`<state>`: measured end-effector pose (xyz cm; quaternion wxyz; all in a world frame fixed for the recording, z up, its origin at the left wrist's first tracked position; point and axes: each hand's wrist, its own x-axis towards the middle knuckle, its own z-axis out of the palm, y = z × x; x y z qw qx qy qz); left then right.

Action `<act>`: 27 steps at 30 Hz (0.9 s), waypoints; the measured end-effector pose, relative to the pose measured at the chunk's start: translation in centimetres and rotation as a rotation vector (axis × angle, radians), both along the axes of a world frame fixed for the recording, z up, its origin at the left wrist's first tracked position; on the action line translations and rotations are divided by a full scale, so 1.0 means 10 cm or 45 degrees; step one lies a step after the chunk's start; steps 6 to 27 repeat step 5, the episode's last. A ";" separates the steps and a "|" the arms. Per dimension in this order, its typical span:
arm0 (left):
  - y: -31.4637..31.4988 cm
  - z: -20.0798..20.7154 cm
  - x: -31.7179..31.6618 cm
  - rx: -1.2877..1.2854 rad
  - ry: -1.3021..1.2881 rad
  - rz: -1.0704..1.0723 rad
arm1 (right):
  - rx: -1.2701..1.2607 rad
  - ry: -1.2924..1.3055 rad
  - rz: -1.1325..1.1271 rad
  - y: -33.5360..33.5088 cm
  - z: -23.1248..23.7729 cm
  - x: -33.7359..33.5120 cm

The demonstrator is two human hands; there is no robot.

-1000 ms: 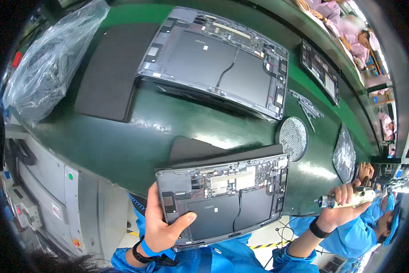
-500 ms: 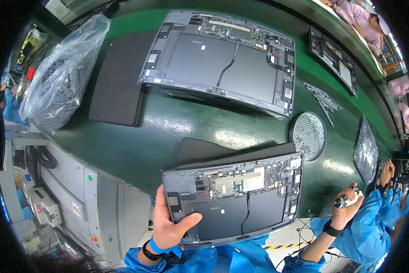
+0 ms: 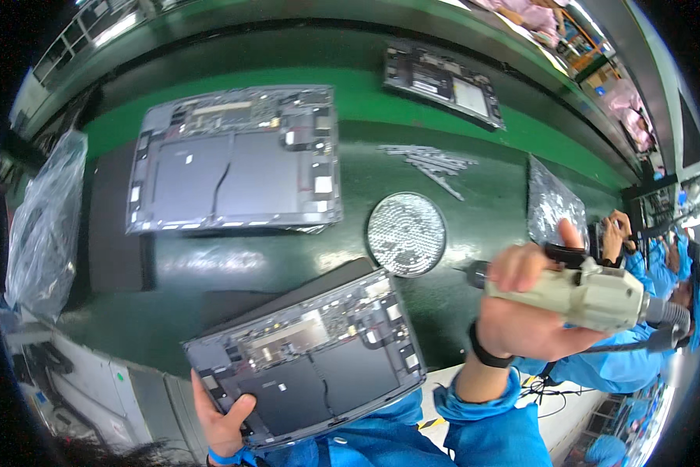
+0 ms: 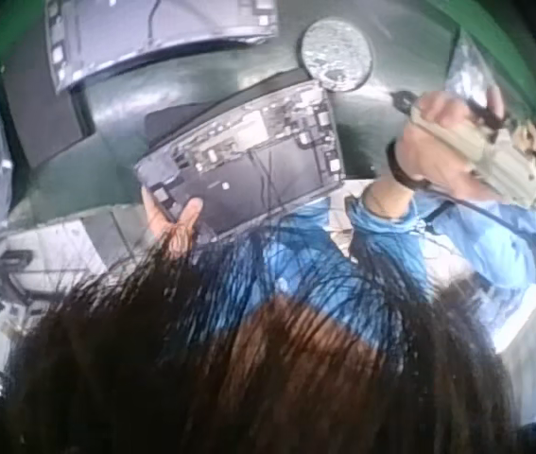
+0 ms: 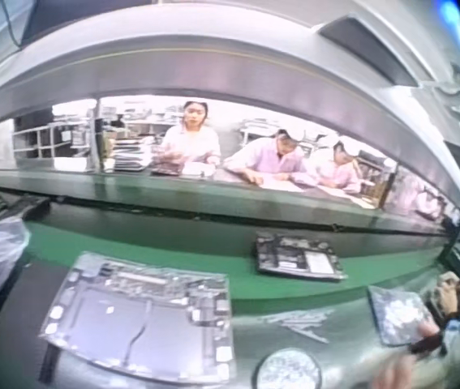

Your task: Assembling internal components of a laptop or tablet on a factory production line.

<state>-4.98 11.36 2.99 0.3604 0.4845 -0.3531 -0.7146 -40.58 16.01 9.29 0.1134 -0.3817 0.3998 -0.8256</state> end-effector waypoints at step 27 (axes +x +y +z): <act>-0.03 0.00 -0.13 -0.032 -0.131 -0.006 | 0.066 0.017 0.208 -0.20 -0.14 -0.02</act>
